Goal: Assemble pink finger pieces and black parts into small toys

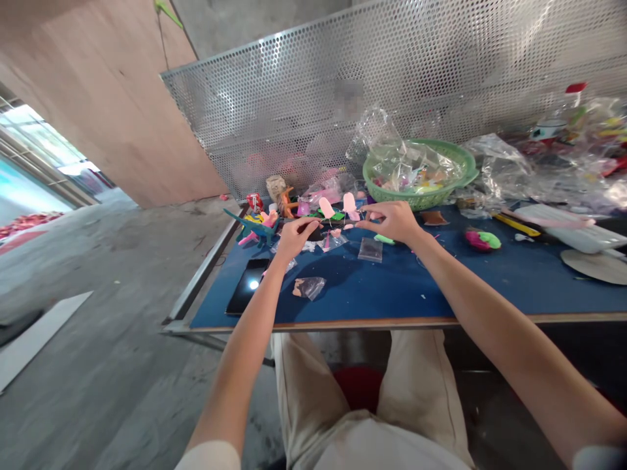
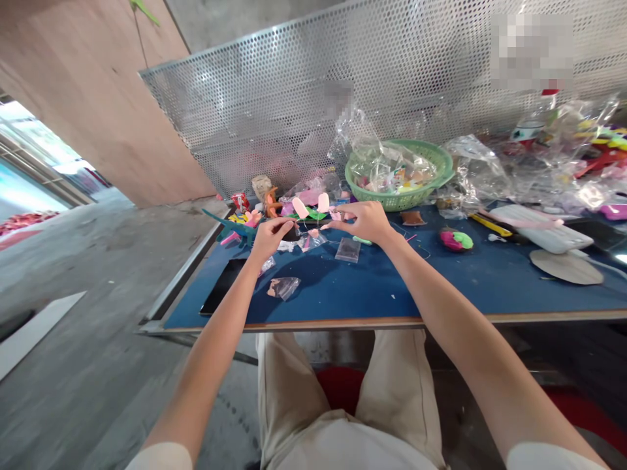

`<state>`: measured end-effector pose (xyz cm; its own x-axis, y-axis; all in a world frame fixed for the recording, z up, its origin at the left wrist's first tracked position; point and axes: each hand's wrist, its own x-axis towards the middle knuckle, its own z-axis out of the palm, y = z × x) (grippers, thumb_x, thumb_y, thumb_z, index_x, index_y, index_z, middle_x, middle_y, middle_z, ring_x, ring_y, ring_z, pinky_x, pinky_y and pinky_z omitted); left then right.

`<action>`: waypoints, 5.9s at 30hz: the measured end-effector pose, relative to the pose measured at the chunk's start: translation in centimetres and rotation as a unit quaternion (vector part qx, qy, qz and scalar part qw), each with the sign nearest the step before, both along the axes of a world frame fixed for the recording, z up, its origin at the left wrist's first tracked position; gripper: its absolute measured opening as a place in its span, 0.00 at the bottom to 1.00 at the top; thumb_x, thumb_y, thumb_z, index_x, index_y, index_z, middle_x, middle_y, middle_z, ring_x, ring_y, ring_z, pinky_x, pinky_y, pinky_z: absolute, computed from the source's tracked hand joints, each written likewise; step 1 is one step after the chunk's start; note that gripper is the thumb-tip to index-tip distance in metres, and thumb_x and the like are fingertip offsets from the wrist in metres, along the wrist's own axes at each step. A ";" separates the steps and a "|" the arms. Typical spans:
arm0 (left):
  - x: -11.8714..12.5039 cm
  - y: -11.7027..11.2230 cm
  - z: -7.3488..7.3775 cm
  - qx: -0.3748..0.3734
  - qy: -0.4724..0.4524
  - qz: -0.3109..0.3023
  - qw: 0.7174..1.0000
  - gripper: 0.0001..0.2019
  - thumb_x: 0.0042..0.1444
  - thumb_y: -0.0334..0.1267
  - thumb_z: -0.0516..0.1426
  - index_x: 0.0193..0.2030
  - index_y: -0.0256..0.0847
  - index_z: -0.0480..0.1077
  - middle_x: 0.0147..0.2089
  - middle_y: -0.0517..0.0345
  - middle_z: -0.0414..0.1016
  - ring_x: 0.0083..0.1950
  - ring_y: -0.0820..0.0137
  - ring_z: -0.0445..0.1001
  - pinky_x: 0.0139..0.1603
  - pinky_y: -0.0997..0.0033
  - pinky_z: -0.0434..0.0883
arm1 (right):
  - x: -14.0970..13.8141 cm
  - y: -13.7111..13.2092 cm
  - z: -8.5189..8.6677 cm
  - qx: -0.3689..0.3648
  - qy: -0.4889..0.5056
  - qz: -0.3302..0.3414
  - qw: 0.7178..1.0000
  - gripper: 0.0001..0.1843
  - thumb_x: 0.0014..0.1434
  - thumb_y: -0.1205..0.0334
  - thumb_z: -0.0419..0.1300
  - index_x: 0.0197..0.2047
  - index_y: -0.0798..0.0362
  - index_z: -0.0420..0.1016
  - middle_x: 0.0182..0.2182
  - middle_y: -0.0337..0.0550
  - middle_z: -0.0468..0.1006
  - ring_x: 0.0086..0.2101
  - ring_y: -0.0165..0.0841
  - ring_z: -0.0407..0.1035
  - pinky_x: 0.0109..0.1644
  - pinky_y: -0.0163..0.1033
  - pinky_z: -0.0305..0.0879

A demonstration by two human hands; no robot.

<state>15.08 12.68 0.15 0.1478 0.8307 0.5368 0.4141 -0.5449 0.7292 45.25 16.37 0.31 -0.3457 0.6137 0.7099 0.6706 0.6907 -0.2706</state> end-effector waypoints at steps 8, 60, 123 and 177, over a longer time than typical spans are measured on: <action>-0.1 0.2 -0.3 0.017 -0.002 -0.019 1.000 0.25 0.67 0.55 0.58 0.62 0.41 0.75 0.52 0.47 0.84 0.54 0.59 0.82 0.56 0.60 0.76 | 0.0 0.1 -0.1 0.007 0.012 -0.004 1.000 0.28 0.59 0.35 0.67 0.50 0.48 0.88 0.34 0.46 0.88 0.36 0.45 0.82 0.41 0.43 0.70; -0.5 1.3 -0.8 -0.093 -0.247 -0.007 0.964 0.32 0.57 0.66 0.62 0.55 0.40 0.78 0.54 0.45 0.81 0.52 0.58 0.82 0.41 0.61 0.84 | 0.4 0.1 0.8 -0.040 0.047 0.021 0.998 0.20 0.64 0.41 0.61 0.38 0.48 0.82 0.34 0.49 0.83 0.36 0.43 0.77 0.47 0.50 0.72; -0.2 -0.5 0.4 0.266 0.129 0.035 0.955 0.20 0.68 0.50 0.59 0.60 0.44 0.77 0.56 0.47 0.84 0.56 0.60 0.83 0.59 0.59 0.80 | 0.5 -1.3 2.8 0.112 -0.177 -0.056 0.976 0.20 0.74 0.58 0.48 0.60 0.52 0.76 0.45 0.51 0.86 0.47 0.44 0.78 0.54 0.47 0.66; 1.4 -1.1 0.4 0.180 0.120 0.069 0.974 0.12 0.66 0.47 0.62 0.48 0.45 0.84 0.47 0.54 0.87 0.48 0.60 0.86 0.52 0.61 0.81 | -2.8 -2.9 2.2 -0.074 -0.210 -0.114 0.968 0.26 0.74 0.49 0.46 0.47 0.47 0.86 0.33 0.48 0.87 0.35 0.44 0.80 0.34 0.40 0.52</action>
